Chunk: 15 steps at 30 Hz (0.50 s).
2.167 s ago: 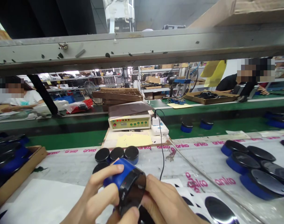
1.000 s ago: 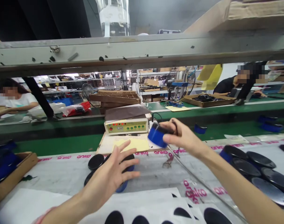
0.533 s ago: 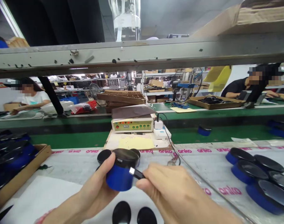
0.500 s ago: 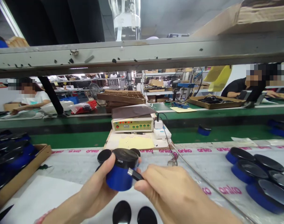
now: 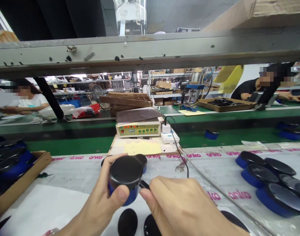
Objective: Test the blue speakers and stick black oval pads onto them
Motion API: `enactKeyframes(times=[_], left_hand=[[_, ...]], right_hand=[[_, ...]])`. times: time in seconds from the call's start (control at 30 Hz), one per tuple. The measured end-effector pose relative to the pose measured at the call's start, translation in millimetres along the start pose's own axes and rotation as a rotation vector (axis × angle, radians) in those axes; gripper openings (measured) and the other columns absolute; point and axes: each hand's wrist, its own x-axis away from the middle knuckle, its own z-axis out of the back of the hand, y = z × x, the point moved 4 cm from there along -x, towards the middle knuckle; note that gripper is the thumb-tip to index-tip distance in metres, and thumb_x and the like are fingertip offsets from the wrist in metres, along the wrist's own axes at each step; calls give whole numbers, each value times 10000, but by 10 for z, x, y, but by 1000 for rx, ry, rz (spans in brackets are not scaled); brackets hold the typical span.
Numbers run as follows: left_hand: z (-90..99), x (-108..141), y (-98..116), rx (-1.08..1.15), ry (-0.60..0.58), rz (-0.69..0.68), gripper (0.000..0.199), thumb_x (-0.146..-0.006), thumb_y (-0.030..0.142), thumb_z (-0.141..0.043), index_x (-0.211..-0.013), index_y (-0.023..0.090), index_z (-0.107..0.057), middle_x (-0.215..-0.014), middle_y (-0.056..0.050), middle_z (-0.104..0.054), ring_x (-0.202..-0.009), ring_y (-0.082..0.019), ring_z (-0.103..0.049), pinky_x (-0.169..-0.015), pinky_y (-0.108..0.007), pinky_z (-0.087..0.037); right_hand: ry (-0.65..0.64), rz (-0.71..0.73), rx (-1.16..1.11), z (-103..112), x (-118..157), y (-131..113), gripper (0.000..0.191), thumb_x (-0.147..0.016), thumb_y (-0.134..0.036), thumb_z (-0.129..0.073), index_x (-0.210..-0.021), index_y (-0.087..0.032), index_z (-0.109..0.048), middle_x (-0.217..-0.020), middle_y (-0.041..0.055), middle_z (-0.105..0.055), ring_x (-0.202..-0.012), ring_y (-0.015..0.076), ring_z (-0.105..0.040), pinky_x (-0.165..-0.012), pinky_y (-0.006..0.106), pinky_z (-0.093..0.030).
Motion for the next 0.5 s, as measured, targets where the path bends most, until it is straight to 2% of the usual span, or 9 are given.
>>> enactKeyframes(times=[0.1,0.17,0.23,0.3,0.37,0.43,0.5], left_hand=[[48,15,-37,-314,-8,-128,626,-800,535,-562,-1281,246,-285,-1167,-88,-518,-1025,-234,-541,-871,-349,-447],[46,29,3,-591,-18,-319,660,-822,521,-534,-1339,242,-234,-1240,-119,-440,-1116,-252,-500,-913,-368,-450],[7,66,85,-850,9,-558,670,-836,520,-500,-1363,185,-258,-1233,-145,-396,-1163,-260,-460,-942,-367,-455],[-51,130,186,-1018,86,-789,611,-839,442,-549,-1328,129,-358,-1156,-136,-412,-1170,-264,-447,-972,-367,-453],[-107,209,280,-1073,180,-967,464,-804,298,-642,-1223,167,-493,-1026,-75,-443,-1162,-265,-453,-989,-389,-454],[-155,269,338,-1074,221,-1056,312,-759,200,-683,-1055,246,-599,-860,-9,-427,-1137,-250,-473,-999,-410,-457],[-200,292,341,-1090,183,-1068,214,-743,178,-688,-918,288,-636,-727,23,-378,-1080,-218,-499,-1022,-417,-439]], right_hand=[[-58,-152,-124,-122,40,116,290,-949,-284,-377,-668,-225,-418,-549,-54,-502,-454,93,-494,-434,200,-379],[-156,-280,-264,-247,94,198,197,-946,-292,-390,-784,-242,-489,-681,-45,-595,-600,103,-587,-521,175,-454],[-218,-342,-389,-342,132,232,124,-946,-297,-392,-953,-274,-513,-873,-35,-647,-784,114,-628,-649,170,-502],[-194,-327,-451,-370,134,226,145,-941,-293,-391,-1017,-285,-514,-970,-17,-652,-881,134,-627,-723,190,-515],[-112,-264,-460,-344,118,200,165,-934,-282,-377,-953,-275,-541,-915,2,-664,-846,158,-641,-690,213,-527],[-54,-205,-452,-312,113,175,194,-924,-267,-366,-876,-267,-554,-814,12,-667,-772,173,-653,-626,223,-531],[-18,-179,-427,-299,125,165,187,-912,-247,-374,-866,-266,-554,-768,10,-664,-734,173,-658,-598,216,-530]])
